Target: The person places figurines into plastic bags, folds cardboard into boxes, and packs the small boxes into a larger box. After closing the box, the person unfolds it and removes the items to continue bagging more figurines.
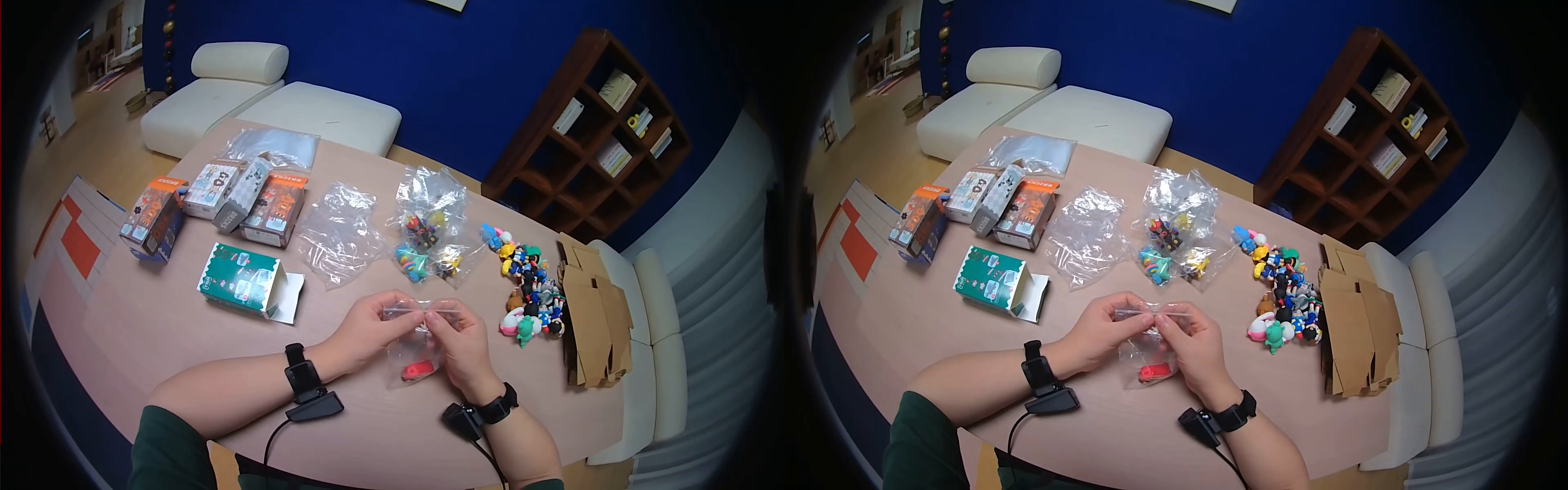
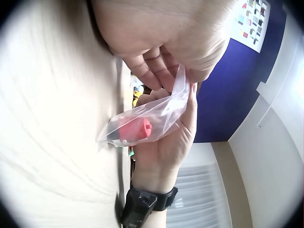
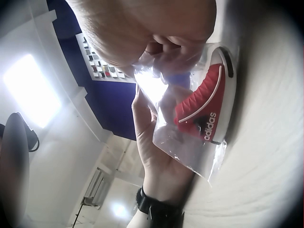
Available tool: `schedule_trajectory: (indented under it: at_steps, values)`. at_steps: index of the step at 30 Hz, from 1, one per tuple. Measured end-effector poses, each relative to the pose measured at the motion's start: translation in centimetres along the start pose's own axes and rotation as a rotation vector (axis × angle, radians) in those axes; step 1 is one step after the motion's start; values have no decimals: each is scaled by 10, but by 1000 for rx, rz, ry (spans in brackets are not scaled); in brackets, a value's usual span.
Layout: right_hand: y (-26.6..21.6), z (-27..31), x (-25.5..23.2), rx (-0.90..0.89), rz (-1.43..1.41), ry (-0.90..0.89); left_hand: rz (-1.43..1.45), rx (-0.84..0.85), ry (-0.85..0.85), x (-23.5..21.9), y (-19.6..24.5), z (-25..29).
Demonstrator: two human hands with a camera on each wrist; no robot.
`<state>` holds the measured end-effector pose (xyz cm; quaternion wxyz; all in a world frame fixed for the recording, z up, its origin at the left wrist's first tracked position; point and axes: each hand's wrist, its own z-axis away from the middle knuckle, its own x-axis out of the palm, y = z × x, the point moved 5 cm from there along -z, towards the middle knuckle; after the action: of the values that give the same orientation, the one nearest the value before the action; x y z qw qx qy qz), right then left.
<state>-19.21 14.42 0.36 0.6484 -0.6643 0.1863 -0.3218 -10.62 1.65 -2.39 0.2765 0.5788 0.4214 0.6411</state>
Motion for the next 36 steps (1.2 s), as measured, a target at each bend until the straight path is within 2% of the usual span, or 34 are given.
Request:
schedule_trajectory:
  at_steps: [5,7,13,17,19,20,22,26,28,29,31,36]
  values:
    - [2,-1,1,-25,31,-13,-23,-6,1,-2,-3,0]
    - [2,-1,3,-41,72,-7,-107,58,-9,-1,0,1]
    - [4,-1,7,18,-27,-8,-87,63,49,-4,2,0]
    - [7,-1,2,-18,-14,3,-179,45,12,-7,-2,-2]
    - [3,0,-1,-156,39,-14,-121,-34,-49,-1,-3,-1]
    - [2,1,-1,-162,32,-4,-129,-40,-58,3,-1,-1]
    - [-6,5,-1,-291,24,39,-216,11,-66,12,6,0]
    - [-11,3,-9,-349,-164,114,-448,28,-164,22,6,5]
    - [-7,2,-13,-222,-228,149,-459,-42,-179,15,-8,1]
    - [-7,0,-14,-227,-237,152,-481,-77,-172,12,-9,0]
    - [0,-6,-11,-96,-9,69,-503,-76,-176,12,-9,1]
    - [1,-10,-30,-79,-144,191,-523,-84,-195,14,-13,1]
